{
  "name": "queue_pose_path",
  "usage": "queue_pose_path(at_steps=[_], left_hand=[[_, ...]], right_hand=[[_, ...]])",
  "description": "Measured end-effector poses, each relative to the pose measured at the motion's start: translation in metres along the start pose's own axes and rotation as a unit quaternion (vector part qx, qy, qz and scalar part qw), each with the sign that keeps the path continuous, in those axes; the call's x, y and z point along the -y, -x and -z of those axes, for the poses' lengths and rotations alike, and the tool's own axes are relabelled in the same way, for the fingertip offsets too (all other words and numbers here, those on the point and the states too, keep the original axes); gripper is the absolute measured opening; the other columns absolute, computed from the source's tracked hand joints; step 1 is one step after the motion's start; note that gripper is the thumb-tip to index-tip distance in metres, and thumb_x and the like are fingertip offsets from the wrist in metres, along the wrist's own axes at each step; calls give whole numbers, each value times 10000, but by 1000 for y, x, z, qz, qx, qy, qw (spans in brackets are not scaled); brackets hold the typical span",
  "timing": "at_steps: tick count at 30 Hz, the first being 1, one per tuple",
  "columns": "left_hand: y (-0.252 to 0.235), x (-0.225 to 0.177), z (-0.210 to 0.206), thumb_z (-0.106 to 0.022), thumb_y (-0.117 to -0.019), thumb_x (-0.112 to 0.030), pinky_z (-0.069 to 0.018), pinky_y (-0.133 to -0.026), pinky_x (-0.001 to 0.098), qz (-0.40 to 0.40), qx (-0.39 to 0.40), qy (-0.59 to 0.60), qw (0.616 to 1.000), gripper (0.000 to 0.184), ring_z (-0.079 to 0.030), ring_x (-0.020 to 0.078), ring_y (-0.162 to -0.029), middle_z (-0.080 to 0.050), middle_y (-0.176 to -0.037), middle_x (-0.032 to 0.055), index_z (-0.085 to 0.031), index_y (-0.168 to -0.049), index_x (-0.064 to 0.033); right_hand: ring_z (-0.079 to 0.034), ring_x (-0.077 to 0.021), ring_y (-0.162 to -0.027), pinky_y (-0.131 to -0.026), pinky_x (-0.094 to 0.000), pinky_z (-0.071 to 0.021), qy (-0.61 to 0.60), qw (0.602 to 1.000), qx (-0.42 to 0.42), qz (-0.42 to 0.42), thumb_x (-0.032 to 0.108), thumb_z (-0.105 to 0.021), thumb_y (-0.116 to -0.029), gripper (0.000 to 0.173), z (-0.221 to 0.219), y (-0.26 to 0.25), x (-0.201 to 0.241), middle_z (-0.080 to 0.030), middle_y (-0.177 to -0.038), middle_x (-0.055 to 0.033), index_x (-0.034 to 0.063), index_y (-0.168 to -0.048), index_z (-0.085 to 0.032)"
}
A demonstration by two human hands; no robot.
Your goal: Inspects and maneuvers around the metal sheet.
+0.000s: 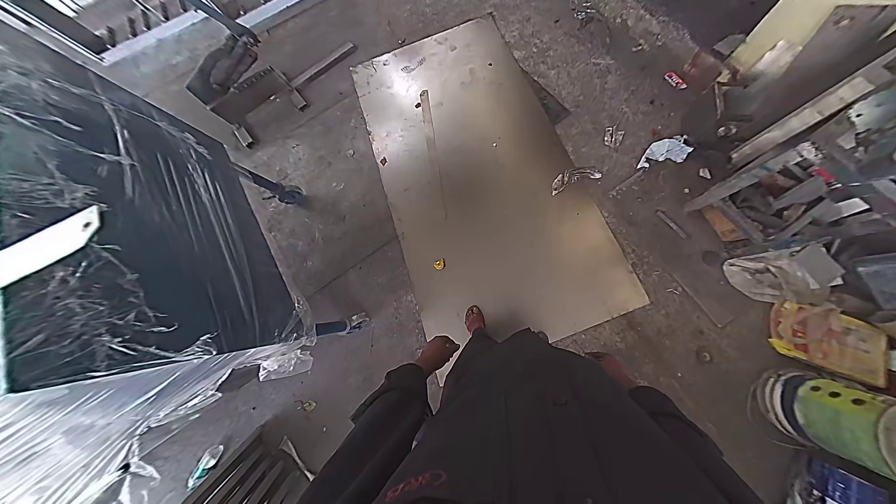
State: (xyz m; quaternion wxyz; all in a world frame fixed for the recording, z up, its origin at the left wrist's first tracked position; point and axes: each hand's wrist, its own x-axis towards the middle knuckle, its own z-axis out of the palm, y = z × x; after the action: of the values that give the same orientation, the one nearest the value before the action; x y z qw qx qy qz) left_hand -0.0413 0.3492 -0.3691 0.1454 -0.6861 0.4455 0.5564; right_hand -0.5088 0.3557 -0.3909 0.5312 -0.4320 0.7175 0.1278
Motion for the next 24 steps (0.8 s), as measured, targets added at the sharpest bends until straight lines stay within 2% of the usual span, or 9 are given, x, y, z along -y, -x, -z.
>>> queue_pose_path(at_steps=[24], left_hand=[[-2, -8, -3, -516, -1085, -348, -502, -1032, 516, 6, 19, 4, 1000, 442, -692, 321, -1091, -710, -1163, 222, -670, -1250, 32]], right_hand=[[-624, -357, -1264, -1083, -579, -444, 16, 1000, 14, -15, 397, -484, -1092, 423, -3, -8, -10, -692, -1294, -189, 103, -1312, -694]])
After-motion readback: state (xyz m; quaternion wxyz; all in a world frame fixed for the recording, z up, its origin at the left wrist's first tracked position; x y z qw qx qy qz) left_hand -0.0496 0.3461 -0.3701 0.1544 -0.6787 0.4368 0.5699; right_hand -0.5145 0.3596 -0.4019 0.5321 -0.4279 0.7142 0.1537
